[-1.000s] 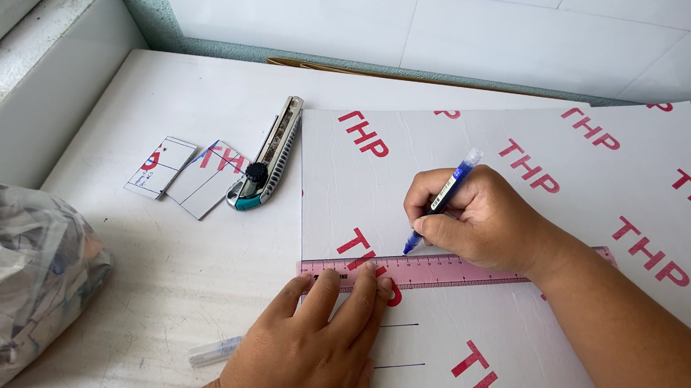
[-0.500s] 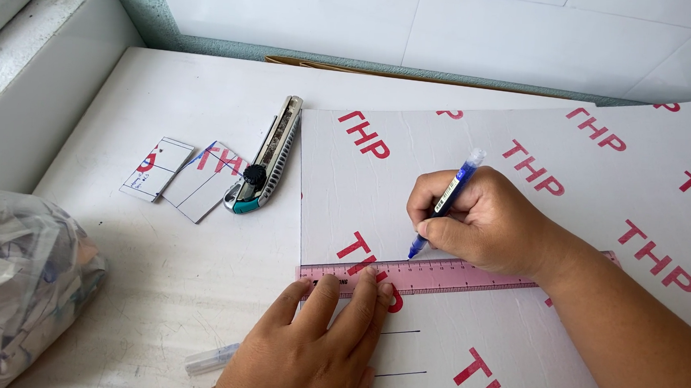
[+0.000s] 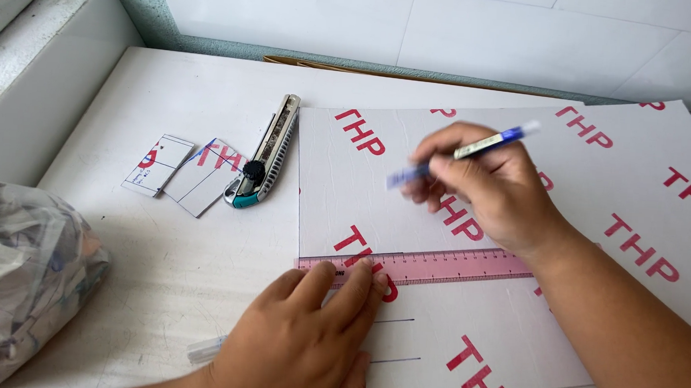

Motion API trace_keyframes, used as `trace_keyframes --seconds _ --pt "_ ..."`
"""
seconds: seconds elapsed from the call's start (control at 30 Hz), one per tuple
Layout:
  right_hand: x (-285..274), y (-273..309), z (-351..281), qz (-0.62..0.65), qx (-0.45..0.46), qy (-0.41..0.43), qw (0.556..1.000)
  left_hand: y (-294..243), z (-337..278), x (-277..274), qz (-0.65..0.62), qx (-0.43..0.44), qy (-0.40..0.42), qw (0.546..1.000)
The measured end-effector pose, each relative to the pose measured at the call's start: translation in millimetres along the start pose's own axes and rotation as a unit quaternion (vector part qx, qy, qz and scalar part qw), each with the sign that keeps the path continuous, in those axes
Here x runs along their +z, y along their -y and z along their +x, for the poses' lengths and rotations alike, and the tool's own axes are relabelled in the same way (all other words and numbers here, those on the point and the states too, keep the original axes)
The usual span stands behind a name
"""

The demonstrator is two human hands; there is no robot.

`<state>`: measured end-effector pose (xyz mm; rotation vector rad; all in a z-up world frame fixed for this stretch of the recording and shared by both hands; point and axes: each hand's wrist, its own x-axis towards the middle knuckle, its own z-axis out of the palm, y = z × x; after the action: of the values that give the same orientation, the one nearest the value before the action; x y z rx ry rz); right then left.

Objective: Using a ruler and pen to mark measurement lines on a sheet of material on a cutting table.

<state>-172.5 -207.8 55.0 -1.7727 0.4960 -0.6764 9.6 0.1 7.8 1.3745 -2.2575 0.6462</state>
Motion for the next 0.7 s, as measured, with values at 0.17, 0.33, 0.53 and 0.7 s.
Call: trace_keyframes --seconds 0.17,0.33,0.53,0.7 --pt "12.4 20.2 -15.4 -0.156 0.034 -0.025 0.987 12.1 2.1 -7.3 -0.081 0.013 0.04 0.996" --pt "23.7 31.9 -58.3 -0.292 0.023 0.019 0.956 20.9 -0.9 -6.8 -0.091 0.005 0.022 0.996" --pt "17.0 16.7 -71.3 -0.375 0.03 0.054 0.925 33.4 -6.3 -5.8 -0.138 -0.087 0.037 0.986" --pt "7.0 14.0 -70.4 -0.395 0.052 0.093 0.913 49.4 -5.2 -10.9 -0.248 -0.144 0.085 0.954"
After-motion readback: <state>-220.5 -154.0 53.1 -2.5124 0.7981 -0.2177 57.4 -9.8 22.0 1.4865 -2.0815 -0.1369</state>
